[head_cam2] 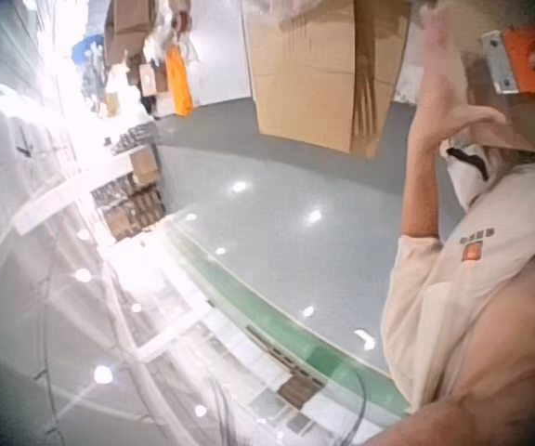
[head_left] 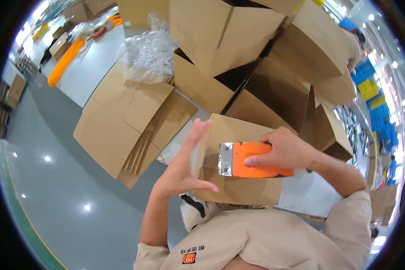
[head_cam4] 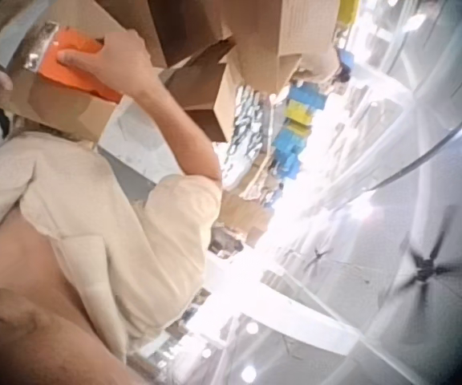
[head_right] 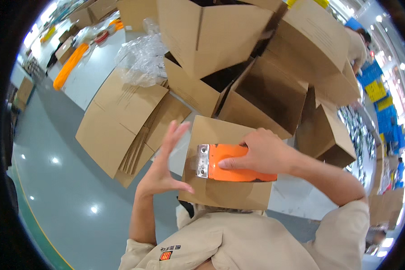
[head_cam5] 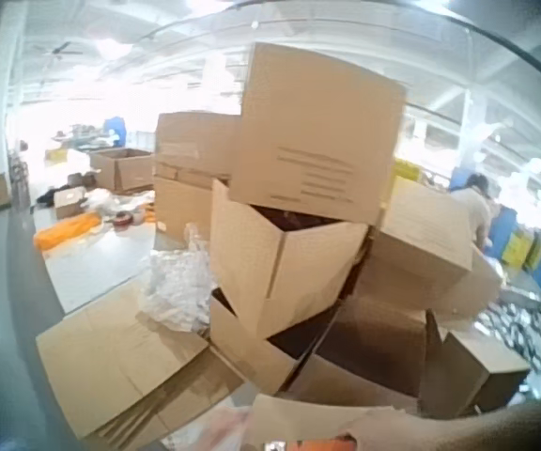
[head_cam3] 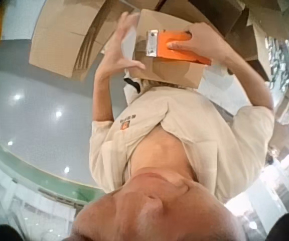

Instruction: The person folds flat cardboard sheets into small boxes and seals them with a handheld tape dispenser. They repeatedly pick a sheet, fold the sides and flaps, apply tape to the seams, and place the finished box on a growing stack.

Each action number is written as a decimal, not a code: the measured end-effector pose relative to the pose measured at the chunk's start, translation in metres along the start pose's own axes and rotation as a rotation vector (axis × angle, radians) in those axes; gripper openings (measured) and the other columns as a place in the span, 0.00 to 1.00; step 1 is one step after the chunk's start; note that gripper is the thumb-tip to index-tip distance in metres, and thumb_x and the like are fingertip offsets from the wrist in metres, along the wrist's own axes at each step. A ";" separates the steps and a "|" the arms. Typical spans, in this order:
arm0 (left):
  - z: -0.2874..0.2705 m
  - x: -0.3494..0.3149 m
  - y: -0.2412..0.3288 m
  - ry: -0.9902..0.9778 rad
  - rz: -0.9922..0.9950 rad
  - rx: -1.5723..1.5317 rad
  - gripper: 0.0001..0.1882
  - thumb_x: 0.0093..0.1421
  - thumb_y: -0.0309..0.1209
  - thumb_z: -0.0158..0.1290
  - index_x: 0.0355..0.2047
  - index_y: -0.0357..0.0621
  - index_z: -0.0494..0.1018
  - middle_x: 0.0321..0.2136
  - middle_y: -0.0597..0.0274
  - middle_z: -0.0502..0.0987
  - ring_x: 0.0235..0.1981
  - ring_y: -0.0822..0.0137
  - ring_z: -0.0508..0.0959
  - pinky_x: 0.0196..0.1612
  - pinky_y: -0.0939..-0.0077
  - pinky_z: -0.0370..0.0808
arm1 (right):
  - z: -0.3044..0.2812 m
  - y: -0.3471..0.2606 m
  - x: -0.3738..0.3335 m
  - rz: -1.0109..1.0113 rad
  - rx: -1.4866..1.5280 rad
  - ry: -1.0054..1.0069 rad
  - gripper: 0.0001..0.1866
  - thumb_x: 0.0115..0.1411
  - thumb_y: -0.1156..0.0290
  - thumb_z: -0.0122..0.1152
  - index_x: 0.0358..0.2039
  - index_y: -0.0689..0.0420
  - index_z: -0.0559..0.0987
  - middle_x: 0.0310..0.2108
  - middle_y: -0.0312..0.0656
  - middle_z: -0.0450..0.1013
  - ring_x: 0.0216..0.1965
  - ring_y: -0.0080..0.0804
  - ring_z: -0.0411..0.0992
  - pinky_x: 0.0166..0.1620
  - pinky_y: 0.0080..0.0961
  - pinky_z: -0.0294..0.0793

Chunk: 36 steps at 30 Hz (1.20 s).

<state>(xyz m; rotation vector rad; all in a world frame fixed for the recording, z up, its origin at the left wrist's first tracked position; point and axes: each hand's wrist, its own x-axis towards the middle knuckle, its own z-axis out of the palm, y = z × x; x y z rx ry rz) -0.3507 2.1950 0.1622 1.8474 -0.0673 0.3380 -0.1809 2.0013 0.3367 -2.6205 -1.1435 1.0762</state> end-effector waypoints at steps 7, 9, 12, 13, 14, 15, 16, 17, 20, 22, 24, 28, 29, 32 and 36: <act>0.005 0.045 0.033 -0.326 -0.095 0.440 0.77 0.31 0.48 0.76 0.73 0.45 0.36 0.68 0.66 0.61 0.72 0.57 0.53 0.72 0.42 0.34 | -0.006 0.022 0.002 0.020 -0.011 -0.079 0.46 0.51 0.29 0.61 0.26 0.73 0.80 0.22 0.57 0.75 0.27 0.48 0.76 0.36 0.39 0.77; 0.006 0.042 0.030 -0.316 -0.051 0.464 0.77 0.30 0.48 0.76 0.73 0.45 0.37 0.68 0.67 0.61 0.72 0.56 0.53 0.73 0.43 0.34 | -0.008 0.042 -0.010 -0.013 0.008 -0.038 0.46 0.49 0.29 0.63 0.26 0.73 0.80 0.21 0.53 0.74 0.26 0.45 0.76 0.33 0.36 0.76; 0.007 0.038 0.027 -0.318 -0.088 0.491 0.77 0.28 0.51 0.76 0.73 0.44 0.38 0.68 0.64 0.62 0.71 0.55 0.54 0.73 0.45 0.35 | -0.025 0.095 -0.041 0.136 -0.028 -0.102 0.40 0.48 0.34 0.69 0.28 0.69 0.80 0.22 0.48 0.75 0.26 0.37 0.73 0.30 0.32 0.72; 0.008 0.038 0.028 -0.312 -0.100 0.494 0.78 0.28 0.52 0.76 0.73 0.45 0.39 0.68 0.62 0.62 0.71 0.55 0.55 0.73 0.46 0.35 | -0.024 0.114 -0.055 0.146 0.031 -0.072 0.40 0.47 0.35 0.71 0.29 0.69 0.80 0.22 0.47 0.75 0.25 0.36 0.73 0.30 0.31 0.72; 0.010 0.040 0.028 -0.300 -0.083 0.489 0.78 0.27 0.53 0.76 0.73 0.45 0.39 0.68 0.61 0.62 0.71 0.54 0.56 0.73 0.47 0.36 | -0.021 0.133 -0.069 0.157 0.090 -0.043 0.39 0.46 0.37 0.72 0.29 0.69 0.80 0.22 0.46 0.75 0.25 0.36 0.73 0.30 0.30 0.72; 0.011 0.041 0.030 -0.313 -0.127 0.490 0.77 0.28 0.51 0.76 0.73 0.44 0.39 0.68 0.66 0.61 0.72 0.55 0.54 0.73 0.46 0.36 | -0.018 0.152 -0.079 0.233 0.098 -0.028 0.38 0.45 0.38 0.74 0.30 0.69 0.80 0.22 0.46 0.75 0.25 0.35 0.73 0.30 0.29 0.72; 0.012 0.044 0.032 -0.305 -0.107 0.506 0.78 0.28 0.52 0.76 0.73 0.44 0.39 0.68 0.65 0.61 0.71 0.55 0.54 0.73 0.46 0.36 | -0.014 0.169 -0.086 0.126 0.195 0.038 0.37 0.45 0.39 0.74 0.30 0.68 0.80 0.22 0.46 0.75 0.25 0.34 0.72 0.29 0.29 0.71; 0.013 0.045 0.034 -0.307 -0.098 0.522 0.78 0.27 0.53 0.76 0.73 0.44 0.39 0.68 0.64 0.61 0.71 0.55 0.55 0.73 0.46 0.36 | -0.005 0.184 -0.093 0.093 0.250 0.069 0.36 0.46 0.39 0.74 0.31 0.67 0.81 0.22 0.46 0.75 0.24 0.33 0.72 0.29 0.29 0.70; 0.013 0.046 0.036 -0.310 -0.102 0.531 0.79 0.25 0.55 0.75 0.73 0.44 0.40 0.68 0.61 0.62 0.70 0.55 0.57 0.73 0.46 0.36 | 0.020 0.223 -0.105 0.019 0.350 0.094 0.33 0.47 0.43 0.75 0.32 0.66 0.82 0.23 0.45 0.76 0.24 0.31 0.72 0.28 0.29 0.70; 0.013 0.044 0.033 -0.302 -0.088 0.547 0.79 0.24 0.55 0.75 0.72 0.44 0.40 0.67 0.61 0.63 0.70 0.55 0.58 0.73 0.46 0.36 | 0.042 0.243 -0.099 -0.093 0.424 0.138 0.33 0.47 0.43 0.75 0.32 0.66 0.82 0.23 0.45 0.76 0.25 0.31 0.73 0.29 0.29 0.71; 0.013 0.042 0.029 -0.316 -0.099 0.554 0.79 0.25 0.55 0.75 0.72 0.43 0.41 0.67 0.59 0.63 0.70 0.54 0.59 0.73 0.46 0.36 | 0.066 0.260 -0.085 -0.060 0.496 0.077 0.31 0.48 0.45 0.75 0.34 0.65 0.81 0.23 0.42 0.76 0.26 0.29 0.72 0.29 0.28 0.71; 0.017 0.043 0.033 -0.320 -0.111 0.553 0.78 0.25 0.54 0.75 0.72 0.42 0.42 0.67 0.55 0.62 0.70 0.53 0.57 0.73 0.46 0.38 | 0.146 0.285 -0.031 -0.193 0.844 0.023 0.31 0.49 0.48 0.75 0.39 0.64 0.80 0.28 0.38 0.76 0.27 0.28 0.71 0.31 0.26 0.70; 0.018 0.044 0.037 -0.320 -0.129 0.549 0.78 0.25 0.54 0.75 0.72 0.42 0.42 0.68 0.55 0.62 0.70 0.53 0.57 0.73 0.46 0.38 | 0.169 0.289 -0.019 -0.292 0.967 0.035 0.31 0.50 0.48 0.74 0.41 0.63 0.79 0.30 0.38 0.76 0.27 0.29 0.72 0.30 0.26 0.72; 0.021 0.054 0.054 -0.355 -0.118 0.692 0.76 0.22 0.53 0.75 0.71 0.42 0.47 0.67 0.58 0.64 0.70 0.55 0.57 0.72 0.44 0.39 | 0.208 0.310 0.007 -0.231 1.049 -0.061 0.32 0.50 0.48 0.73 0.45 0.62 0.79 0.31 0.39 0.77 0.26 0.31 0.75 0.26 0.27 0.76; 0.018 0.067 0.074 -0.448 -0.104 0.970 0.66 0.23 0.50 0.75 0.66 0.42 0.60 0.61 0.61 0.72 0.67 0.59 0.63 0.72 0.41 0.41 | 0.215 0.321 0.015 -0.104 1.012 -0.168 0.34 0.50 0.47 0.73 0.47 0.62 0.78 0.31 0.40 0.77 0.24 0.34 0.77 0.21 0.28 0.79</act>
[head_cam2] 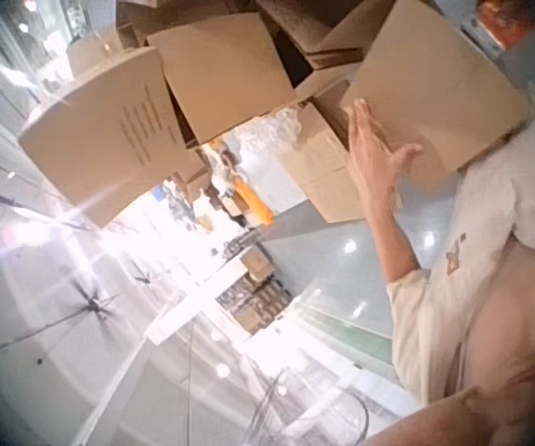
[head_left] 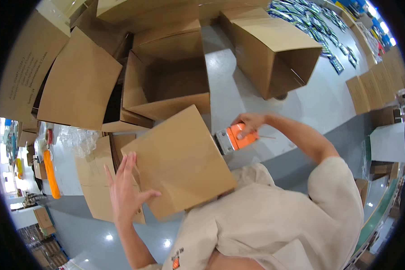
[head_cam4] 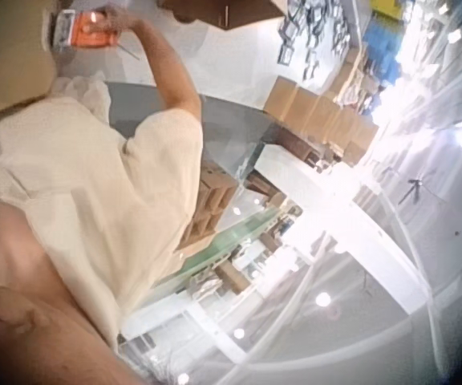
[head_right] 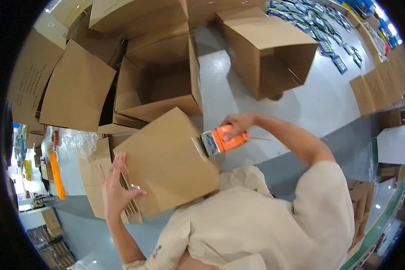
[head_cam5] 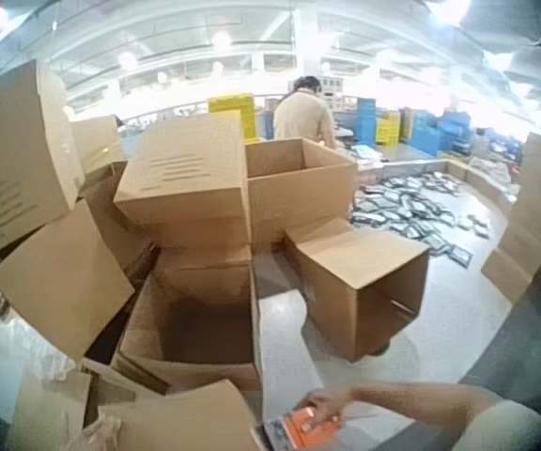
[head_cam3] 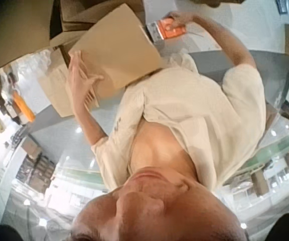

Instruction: The person folds flat cardboard sheets into small boxes and seals them with a handheld tape dispenser. They repeatedly pick a sheet, fold the sides and flaps, apply tape to the seams, and place the finished box on a growing stack.

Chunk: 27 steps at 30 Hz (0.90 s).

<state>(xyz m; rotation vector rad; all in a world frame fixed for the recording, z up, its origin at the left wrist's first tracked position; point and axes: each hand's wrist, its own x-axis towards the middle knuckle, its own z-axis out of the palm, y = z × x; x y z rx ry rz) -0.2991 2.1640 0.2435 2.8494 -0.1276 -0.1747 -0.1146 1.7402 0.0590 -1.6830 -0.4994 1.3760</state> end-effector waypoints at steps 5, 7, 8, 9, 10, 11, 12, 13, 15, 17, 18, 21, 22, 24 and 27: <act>-0.034 0.020 0.036 -0.117 -0.143 0.148 0.55 0.31 0.46 0.74 0.62 0.45 0.66 0.57 0.57 0.75 0.62 0.56 0.70 0.71 0.39 0.44 | 0.000 -0.047 -0.005 0.028 -0.290 0.026 0.38 0.50 0.38 0.69 0.45 0.62 0.80 0.34 0.43 0.79 0.30 0.33 0.78 0.26 0.31 0.79; -0.037 0.036 0.072 0.026 0.212 0.272 0.44 0.41 0.46 0.71 0.58 0.43 0.70 0.52 0.57 0.78 0.57 0.56 0.74 0.70 0.43 0.51 | 0.006 -0.072 -0.012 0.103 -0.430 0.033 0.40 0.49 0.34 0.67 0.42 0.63 0.81 0.34 0.44 0.79 0.31 0.36 0.78 0.27 0.34 0.78; -0.030 0.050 0.093 0.114 0.471 0.127 0.39 0.45 0.49 0.68 0.55 0.42 0.73 0.51 0.56 0.78 0.56 0.56 0.75 0.68 0.47 0.55 | 0.008 -0.085 -0.018 0.107 -0.530 0.080 0.40 0.49 0.32 0.66 0.40 0.64 0.81 0.33 0.45 0.80 0.30 0.38 0.78 0.28 0.35 0.78; -0.016 0.066 0.116 0.169 0.634 -0.015 0.35 0.50 0.51 0.64 0.51 0.40 0.75 0.50 0.55 0.78 0.54 0.57 0.76 0.66 0.51 0.60 | 0.012 -0.098 -0.025 0.162 -0.639 0.128 0.41 0.49 0.31 0.65 0.37 0.64 0.82 0.33 0.47 0.80 0.30 0.40 0.78 0.29 0.37 0.77; 0.003 0.076 0.137 0.112 0.757 0.070 0.30 0.54 0.54 0.59 0.44 0.39 0.78 0.44 0.54 0.80 0.51 0.57 0.77 0.62 0.56 0.64 | 0.020 -0.109 -0.030 0.217 -0.742 0.189 0.42 0.49 0.30 0.64 0.35 0.64 0.82 0.32 0.48 0.80 0.30 0.42 0.77 0.31 0.38 0.77; 0.017 0.086 0.150 0.028 0.861 0.173 0.29 0.59 0.57 0.54 0.36 0.38 0.81 0.39 0.54 0.82 0.48 0.56 0.78 0.59 0.61 0.67 | 0.032 -0.117 -0.036 0.192 -0.851 0.271 0.39 0.50 0.32 0.64 0.31 0.64 0.83 0.29 0.50 0.80 0.32 0.47 0.78 0.36 0.42 0.78; 0.027 0.093 0.152 -0.068 0.827 0.185 0.29 0.61 0.56 0.52 0.32 0.39 0.81 0.34 0.53 0.81 0.45 0.56 0.79 0.57 0.63 0.68 | 0.043 -0.124 -0.037 0.168 -0.982 0.329 0.35 0.50 0.36 0.64 0.30 0.62 0.83 0.29 0.49 0.80 0.33 0.47 0.79 0.36 0.41 0.77; 0.037 0.097 0.153 -0.209 0.802 0.228 0.29 0.62 0.56 0.49 0.27 0.39 0.81 0.30 0.53 0.81 0.43 0.56 0.79 0.56 0.64 0.68 | 0.060 -0.123 -0.037 0.126 -1.109 0.408 0.31 0.51 0.39 0.65 0.28 0.61 0.84 0.29 0.48 0.80 0.33 0.46 0.79 0.36 0.39 0.77; 0.051 0.102 0.154 -0.332 0.780 0.316 0.32 0.65 0.55 0.46 0.21 0.39 0.80 0.23 0.53 0.80 0.39 0.55 0.80 0.54 0.65 0.68 | 0.089 -0.114 -0.030 0.011 -1.499 0.503 0.18 0.50 0.51 0.65 0.25 0.55 0.84 0.29 0.43 0.81 0.33 0.41 0.80 0.33 0.37 0.77; 0.054 0.101 0.155 -0.394 0.748 0.394 0.33 0.66 0.53 0.43 0.17 0.40 0.80 0.19 0.52 0.79 0.36 0.54 0.80 0.54 0.64 0.68 | 0.097 -0.085 -0.022 0.081 -1.375 0.414 0.17 0.51 0.52 0.66 0.23 0.53 0.84 0.26 0.41 0.80 0.29 0.39 0.80 0.31 0.36 0.77; 0.053 0.100 0.157 -0.434 0.744 0.387 0.33 0.66 0.54 0.43 0.17 0.41 0.81 0.19 0.52 0.79 0.35 0.54 0.80 0.54 0.62 0.68 | 0.096 -0.064 -0.027 0.071 -1.296 0.506 0.20 0.52 0.47 0.66 0.23 0.53 0.83 0.24 0.42 0.80 0.28 0.40 0.80 0.31 0.37 0.78; 0.048 0.099 0.166 -0.619 0.670 0.379 0.31 0.65 0.57 0.44 0.32 0.41 0.83 0.33 0.51 0.83 0.45 0.54 0.80 0.59 0.50 0.64 | 0.098 0.003 -0.035 0.125 -1.093 0.680 0.28 0.52 0.47 0.67 0.42 0.59 0.80 0.29 0.44 0.80 0.30 0.43 0.80 0.33 0.44 0.77; 0.044 0.093 0.164 -0.436 0.733 0.302 0.31 0.64 0.58 0.47 0.40 0.41 0.80 0.40 0.51 0.80 0.50 0.55 0.77 0.62 0.49 0.62 | 0.106 0.020 -0.043 0.083 -1.080 0.697 0.29 0.52 0.50 0.67 0.44 0.62 0.77 0.29 0.44 0.79 0.30 0.44 0.79 0.33 0.44 0.76; 0.040 0.079 0.150 0.047 0.852 0.111 0.36 0.61 0.60 0.51 0.55 0.41 0.74 0.55 0.52 0.75 0.60 0.58 0.71 0.66 0.47 0.56 | 0.117 0.030 -0.065 0.118 -1.121 0.707 0.28 0.53 0.59 0.66 0.48 0.67 0.72 0.31 0.44 0.76 0.32 0.45 0.78 0.36 0.46 0.74; 0.038 0.020 0.087 0.398 0.246 -0.091 0.42 0.61 0.50 0.57 0.67 0.36 0.57 0.68 0.45 0.57 0.69 0.54 0.59 0.71 0.49 0.48 | 0.134 -0.003 -0.099 0.482 -1.282 0.606 0.25 0.57 0.64 0.63 0.53 0.63 0.72 0.44 0.52 0.76 0.50 0.48 0.74 0.57 0.43 0.69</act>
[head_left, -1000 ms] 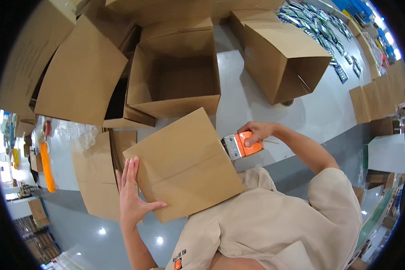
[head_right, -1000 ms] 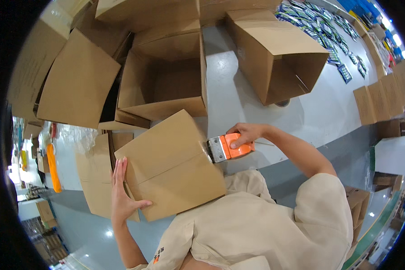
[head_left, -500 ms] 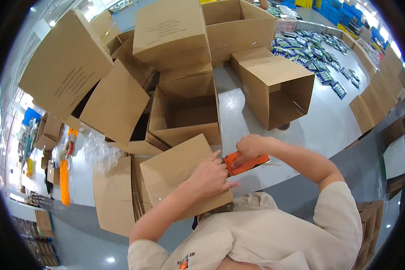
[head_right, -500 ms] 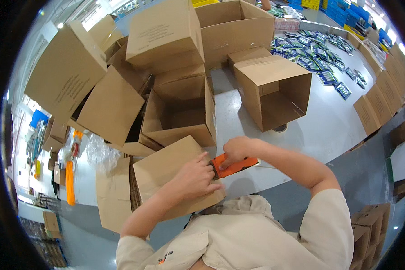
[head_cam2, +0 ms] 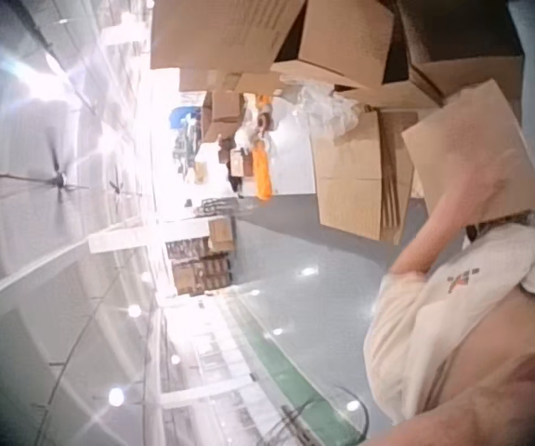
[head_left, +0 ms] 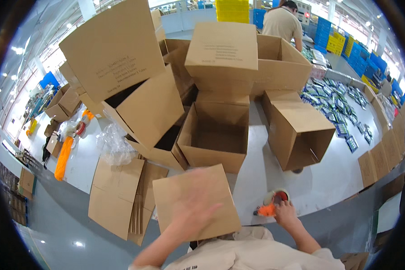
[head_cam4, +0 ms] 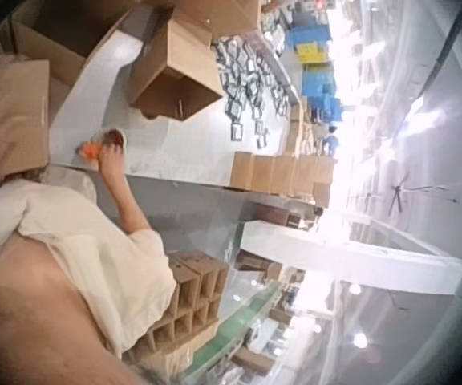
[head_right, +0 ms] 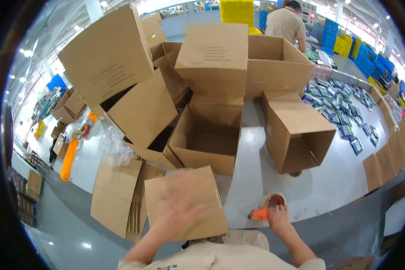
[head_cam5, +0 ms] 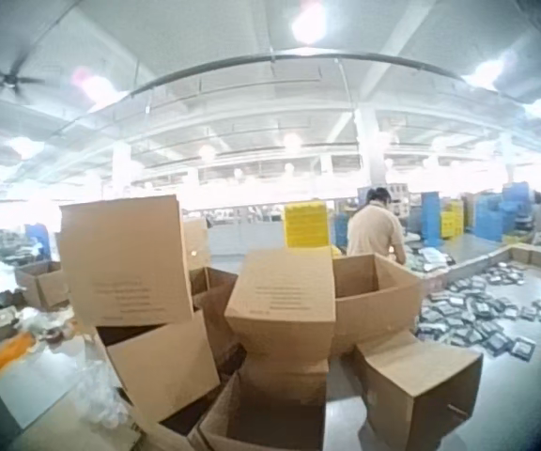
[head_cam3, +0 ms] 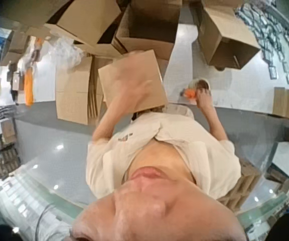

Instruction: The person folds flat cardboard sheets into small boxes and seals them with a handheld tape dispenser. They repeatedly pick a sheet, fold the sides and flaps, apply tape to the seams, and place the finished box on a growing stack.

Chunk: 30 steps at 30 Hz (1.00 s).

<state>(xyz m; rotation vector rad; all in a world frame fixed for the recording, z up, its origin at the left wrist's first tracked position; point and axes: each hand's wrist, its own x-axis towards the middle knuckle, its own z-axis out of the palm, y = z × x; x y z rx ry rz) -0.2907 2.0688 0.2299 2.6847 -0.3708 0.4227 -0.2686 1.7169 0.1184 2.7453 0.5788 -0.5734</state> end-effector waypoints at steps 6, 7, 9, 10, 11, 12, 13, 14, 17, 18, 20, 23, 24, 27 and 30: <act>0.002 -0.127 -0.058 0.197 -1.104 -1.061 0.33 0.71 0.43 0.46 0.67 0.31 0.55 0.62 0.48 0.66 0.63 0.58 0.66 0.64 0.68 0.62 | -0.085 -0.102 0.063 -0.386 1.662 0.363 0.39 0.71 0.49 0.46 0.70 0.64 0.51 0.70 0.51 0.53 0.72 0.43 0.49 0.70 0.38 0.49; 0.009 -0.137 -0.056 0.236 -1.092 -1.170 0.33 0.72 0.42 0.44 0.68 0.32 0.52 0.62 0.50 0.66 0.63 0.60 0.65 0.65 0.68 0.61 | -0.083 -0.121 0.079 -0.521 1.694 0.305 0.40 0.72 0.46 0.39 0.72 0.63 0.47 0.72 0.49 0.49 0.73 0.41 0.46 0.71 0.36 0.46; 0.014 -0.149 -0.054 0.272 -1.136 -1.331 0.32 0.73 0.41 0.42 0.69 0.33 0.51 0.63 0.52 0.65 0.64 0.63 0.64 0.65 0.69 0.60 | -0.078 -0.147 0.093 -0.246 2.009 -0.207 0.40 0.72 0.44 0.34 0.72 0.62 0.46 0.73 0.48 0.46 0.74 0.41 0.42 0.72 0.35 0.41; 0.013 -0.153 -0.052 0.263 -1.172 -1.386 0.31 0.73 0.41 0.41 0.69 0.33 0.52 0.64 0.52 0.64 0.64 0.63 0.64 0.66 0.69 0.60 | -0.077 -0.154 0.092 -0.235 2.115 -0.328 0.41 0.72 0.43 0.33 0.72 0.61 0.46 0.74 0.48 0.44 0.74 0.40 0.41 0.73 0.35 0.40; 0.009 -0.157 -0.050 0.303 -1.253 -1.450 0.31 0.73 0.41 0.41 0.68 0.33 0.53 0.64 0.52 0.64 0.64 0.63 0.64 0.66 0.69 0.59 | -0.083 -0.155 0.093 -0.185 2.054 -0.394 0.41 0.72 0.41 0.32 0.73 0.61 0.46 0.74 0.47 0.43 0.74 0.40 0.40 0.73 0.35 0.38; 0.002 -0.162 -0.048 0.255 -1.225 -1.468 0.30 0.72 0.40 0.42 0.68 0.33 0.54 0.64 0.52 0.64 0.64 0.63 0.64 0.65 0.68 0.60 | -0.088 -0.151 0.080 -0.249 1.982 -0.311 0.42 0.71 0.40 0.32 0.73 0.60 0.45 0.74 0.46 0.42 0.75 0.39 0.39 0.73 0.35 0.37; -0.006 -0.168 -0.047 0.252 -1.210 -1.478 0.29 0.71 0.39 0.43 0.67 0.34 0.55 0.64 0.52 0.65 0.64 0.62 0.65 0.65 0.67 0.61 | -0.101 -0.143 0.074 -0.276 1.906 -0.271 0.44 0.70 0.39 0.34 0.73 0.60 0.45 0.75 0.45 0.40 0.75 0.38 0.39 0.73 0.35 0.37; -0.016 -0.176 -0.045 0.250 -1.220 -1.469 0.29 0.70 0.38 0.44 0.66 0.34 0.57 0.63 0.52 0.65 0.64 0.62 0.65 0.65 0.67 0.61 | -0.120 -0.139 0.071 -0.437 1.940 -0.154 0.45 0.69 0.38 0.36 0.73 0.59 0.44 0.75 0.44 0.39 0.75 0.37 0.38 0.73 0.35 0.36; -0.043 -0.197 -0.038 0.185 -1.201 -1.370 0.27 0.67 0.35 0.47 0.63 0.35 0.60 0.63 0.51 0.67 0.64 0.60 0.66 0.64 0.65 0.63 | -0.163 -0.105 0.036 -0.762 2.051 -0.057 0.52 0.63 0.33 0.46 0.73 0.58 0.44 0.76 0.41 0.37 0.75 0.34 0.36 0.73 0.37 0.36; -0.053 -0.201 -0.035 0.159 -1.188 -1.332 0.26 0.66 0.34 0.48 0.62 0.35 0.62 0.62 0.51 0.67 0.64 0.59 0.66 0.64 0.64 0.64 | -0.173 -0.097 0.028 -0.908 2.092 -0.034 0.55 0.60 0.31 0.49 0.73 0.58 0.44 0.76 0.40 0.37 0.75 0.33 0.35 0.73 0.37 0.36; -0.067 -0.191 -0.030 0.127 -1.076 -1.207 0.25 0.65 0.32 0.50 0.60 0.36 0.64 0.62 0.50 0.68 0.64 0.58 0.67 0.63 0.63 0.65 | -0.186 -0.086 0.016 -1.156 1.973 0.261 0.56 0.59 0.32 0.51 0.73 0.58 0.45 0.76 0.41 0.37 0.75 0.34 0.35 0.73 0.36 0.36; -0.076 -0.127 -0.039 0.259 -0.716 -0.879 0.23 0.62 0.28 0.53 0.57 0.37 0.68 0.61 0.49 0.70 0.63 0.57 0.68 0.62 0.61 0.67 | -0.205 -0.060 0.028 -1.315 1.858 0.737 0.54 0.59 0.34 0.53 0.72 0.60 0.49 0.73 0.45 0.46 0.74 0.36 0.42 0.71 0.35 0.42; -0.078 -0.100 -0.044 0.324 -0.585 -0.755 0.23 0.61 0.27 0.54 0.57 0.37 0.70 0.61 0.49 0.70 0.63 0.56 0.69 0.62 0.60 0.67 | -0.212 -0.049 0.035 -1.151 1.986 0.817 0.53 0.59 0.35 0.55 0.71 0.61 0.51 0.71 0.46 0.50 0.73 0.36 0.45 0.71 0.34 0.45; -0.065 0.008 -0.085 0.492 -0.038 -0.023 0.22 0.58 0.24 0.57 0.54 0.38 0.73 0.60 0.48 0.71 0.63 0.55 0.70 0.61 0.58 0.69 | -0.242 -0.003 0.078 -0.902 2.022 1.009 0.52 0.56 0.38 0.63 0.68 0.62 0.56 0.65 0.45 0.60 0.67 0.35 0.57 0.67 0.33 0.55; -0.041 0.066 -0.105 0.477 -0.032 0.355 0.23 0.58 0.19 0.55 0.56 0.37 0.72 0.58 0.48 0.73 0.61 0.55 0.71 0.60 0.62 0.69 | -0.246 0.017 0.118 -0.837 1.693 1.206 0.48 0.55 0.45 0.69 0.65 0.62 0.60 0.61 0.43 0.65 0.62 0.35 0.63 0.64 0.33 0.61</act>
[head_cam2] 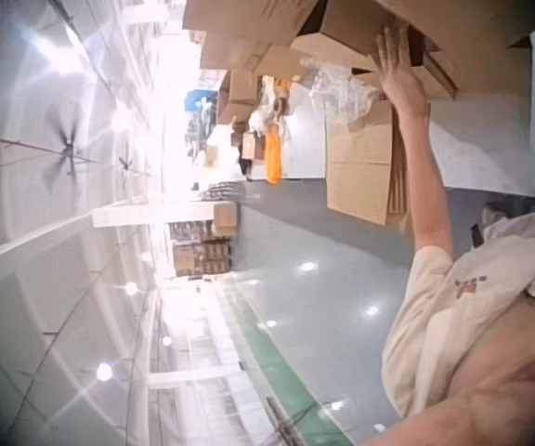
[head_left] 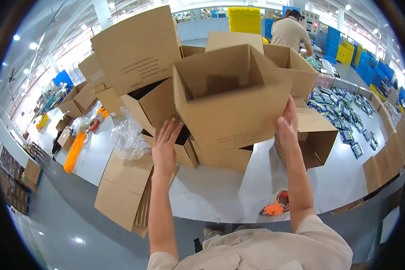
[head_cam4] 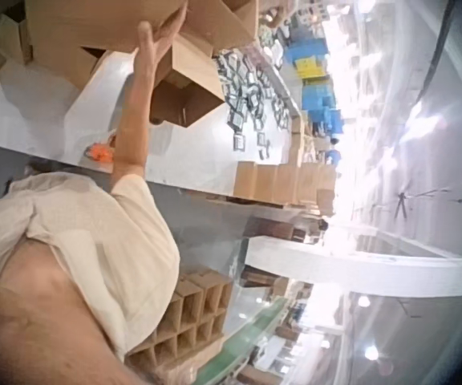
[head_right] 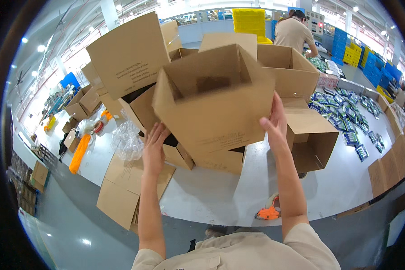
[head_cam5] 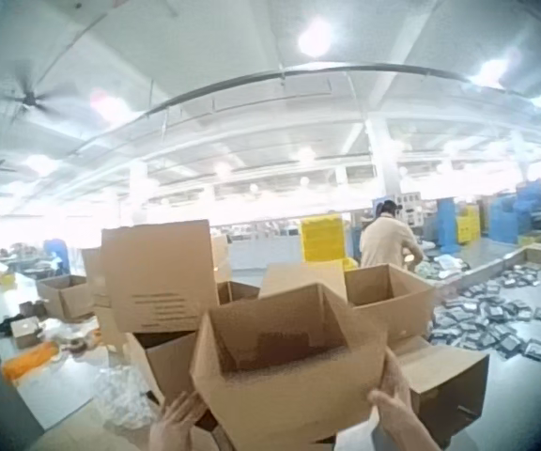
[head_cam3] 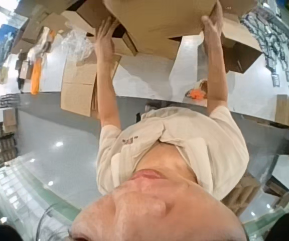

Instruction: The person folds flat cardboard sheets into small boxes and seals them with a handheld tape dispenser. They repeatedly pick a sheet, fold the sides and flaps, apply tape to the seams, and place the finished box on a growing stack.

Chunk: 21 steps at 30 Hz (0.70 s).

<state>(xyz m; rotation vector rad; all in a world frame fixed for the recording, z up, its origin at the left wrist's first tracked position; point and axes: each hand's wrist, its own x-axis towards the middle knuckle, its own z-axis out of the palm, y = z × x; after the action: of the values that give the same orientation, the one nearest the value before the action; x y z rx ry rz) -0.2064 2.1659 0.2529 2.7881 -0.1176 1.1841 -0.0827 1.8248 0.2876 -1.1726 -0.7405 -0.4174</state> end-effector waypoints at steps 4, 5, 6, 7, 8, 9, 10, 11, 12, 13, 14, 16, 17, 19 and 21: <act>0.021 -0.023 0.017 -0.021 -0.315 -0.575 0.24 0.60 0.19 0.54 0.58 0.39 0.70 0.55 0.46 0.74 0.58 0.48 0.73 0.58 0.64 0.70 | -0.004 0.030 -0.039 0.162 -0.370 -0.026 0.36 0.60 0.61 0.69 0.63 0.62 0.62 0.54 0.43 0.70 0.57 0.37 0.67 0.62 0.32 0.63; 0.018 -0.039 0.021 -0.018 -0.355 -0.650 0.24 0.61 0.19 0.54 0.59 0.39 0.69 0.54 0.44 0.75 0.56 0.46 0.74 0.56 0.64 0.72 | 0.000 0.036 -0.050 0.193 -0.381 -0.016 0.34 0.61 0.64 0.68 0.62 0.62 0.62 0.52 0.43 0.71 0.56 0.38 0.68 0.61 0.32 0.63; 0.013 -0.059 0.024 -0.037 -0.372 -0.613 0.24 0.60 0.19 0.54 0.58 0.39 0.70 0.53 0.46 0.76 0.56 0.46 0.74 0.57 0.64 0.71 | 0.004 0.040 -0.060 0.252 -0.430 -0.006 0.34 0.62 0.65 0.67 0.63 0.62 0.62 0.53 0.44 0.70 0.57 0.39 0.67 0.62 0.33 0.63; 0.007 -0.081 0.025 -0.030 -0.368 -0.562 0.24 0.59 0.18 0.54 0.58 0.39 0.70 0.52 0.47 0.77 0.56 0.47 0.75 0.57 0.63 0.71 | 0.009 0.044 -0.067 0.313 -0.481 -0.005 0.34 0.62 0.65 0.66 0.63 0.62 0.61 0.55 0.46 0.69 0.58 0.39 0.66 0.62 0.33 0.62; 0.000 -0.104 0.022 -0.027 -0.440 -0.548 0.24 0.59 0.19 0.55 0.57 0.39 0.71 0.52 0.47 0.77 0.56 0.47 0.75 0.57 0.63 0.71 | 0.017 0.049 -0.070 0.376 -0.529 -0.012 0.34 0.63 0.65 0.66 0.63 0.62 0.61 0.56 0.47 0.68 0.59 0.40 0.66 0.62 0.34 0.62; -0.011 -0.129 0.016 -0.007 -0.489 -0.518 0.24 0.59 0.19 0.55 0.57 0.39 0.71 0.52 0.47 0.78 0.56 0.48 0.75 0.57 0.63 0.71 | 0.024 0.053 -0.072 0.291 -0.593 -0.003 0.34 0.63 0.65 0.65 0.64 0.63 0.61 0.58 0.48 0.66 0.60 0.41 0.64 0.63 0.34 0.60; -0.023 -0.154 0.007 0.013 -0.537 -0.486 0.24 0.59 0.19 0.55 0.57 0.39 0.72 0.52 0.47 0.78 0.56 0.48 0.75 0.57 0.62 0.71 | 0.031 0.056 -0.072 0.203 -0.652 0.009 0.34 0.64 0.65 0.65 0.64 0.63 0.60 0.60 0.49 0.64 0.61 0.42 0.62 0.64 0.35 0.59; -0.034 -0.178 -0.005 0.063 -0.727 -0.425 0.24 0.59 0.21 0.56 0.57 0.38 0.71 0.53 0.46 0.77 0.57 0.48 0.74 0.59 0.62 0.70 | 0.037 0.059 -0.072 0.098 -0.709 -0.044 0.34 0.64 0.65 0.64 0.65 0.63 0.60 0.62 0.51 0.62 0.63 0.43 0.61 0.65 0.35 0.58; -0.048 -0.201 -0.022 0.070 -0.953 -0.362 0.25 0.58 0.23 0.57 0.57 0.37 0.71 0.54 0.45 0.76 0.59 0.49 0.73 0.61 0.62 0.68 | 0.039 0.058 -0.072 0.168 -0.681 -0.061 0.36 0.64 0.66 0.65 0.66 0.64 0.58 0.67 0.52 0.55 0.67 0.44 0.55 0.68 0.37 0.53; -0.063 -0.224 -0.040 0.058 -0.973 -0.059 0.28 0.59 0.26 0.58 0.60 0.36 0.68 0.58 0.44 0.72 0.62 0.48 0.68 0.64 0.61 0.64 | 0.041 0.059 -0.074 0.193 -0.443 -0.021 0.38 0.63 0.66 0.64 0.67 0.64 0.56 0.68 0.51 0.54 0.68 0.44 0.54 0.69 0.39 0.50; -0.077 -0.246 -0.058 0.024 -1.027 0.259 0.31 0.59 0.30 0.60 0.62 0.36 0.66 0.61 0.42 0.68 0.66 0.48 0.64 0.67 0.60 0.60 | 0.041 0.056 -0.081 0.236 -0.566 0.112 0.36 0.64 0.67 0.63 0.67 0.63 0.57 0.68 0.49 0.54 0.69 0.43 0.53 0.70 0.40 0.49; -0.093 -0.288 -0.093 -0.132 -1.067 0.465 0.36 0.60 0.36 0.60 0.65 0.33 0.61 0.65 0.42 0.62 0.69 0.47 0.58 0.69 0.57 0.55 | 0.042 0.048 -0.102 0.108 -0.496 0.282 0.32 0.65 0.67 0.59 0.65 0.64 0.60 0.65 0.49 0.58 0.68 0.43 0.55 0.70 0.42 0.50; -0.097 -0.309 -0.111 -0.143 -1.041 0.570 0.39 0.60 0.39 0.60 0.66 0.32 0.58 0.67 0.42 0.59 0.70 0.47 0.55 0.71 0.55 0.52 | 0.043 0.042 -0.119 0.045 -0.579 0.273 0.28 0.66 0.69 0.58 0.63 0.64 0.63 0.62 0.49 0.60 0.65 0.44 0.57 0.68 0.43 0.52; -0.091 -0.349 -0.141 -0.518 -1.048 0.551 0.42 0.62 0.45 0.57 0.67 0.30 0.55 0.68 0.40 0.56 0.70 0.47 0.55 0.70 0.50 0.51 | 0.052 0.033 -0.153 -0.054 -0.699 0.214 0.21 0.65 0.72 0.56 0.57 0.63 0.66 0.56 0.51 0.65 0.60 0.47 0.62 0.64 0.44 0.58; -0.077 -0.381 -0.164 -0.666 -0.957 0.524 0.42 0.63 0.47 0.54 0.67 0.29 0.55 0.68 0.38 0.56 0.69 0.47 0.56 0.70 0.46 0.51 | 0.071 0.025 -0.185 -0.081 -0.747 -0.043 0.18 0.61 0.75 0.56 0.52 0.62 0.69 0.50 0.52 0.68 0.54 0.48 0.65 0.60 0.45 0.62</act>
<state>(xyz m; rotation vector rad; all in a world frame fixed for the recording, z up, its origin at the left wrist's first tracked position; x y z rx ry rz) -0.5066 2.3496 0.0199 2.8261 1.4528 0.0406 -0.2172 1.8853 0.1531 -1.8560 -0.6869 -0.7769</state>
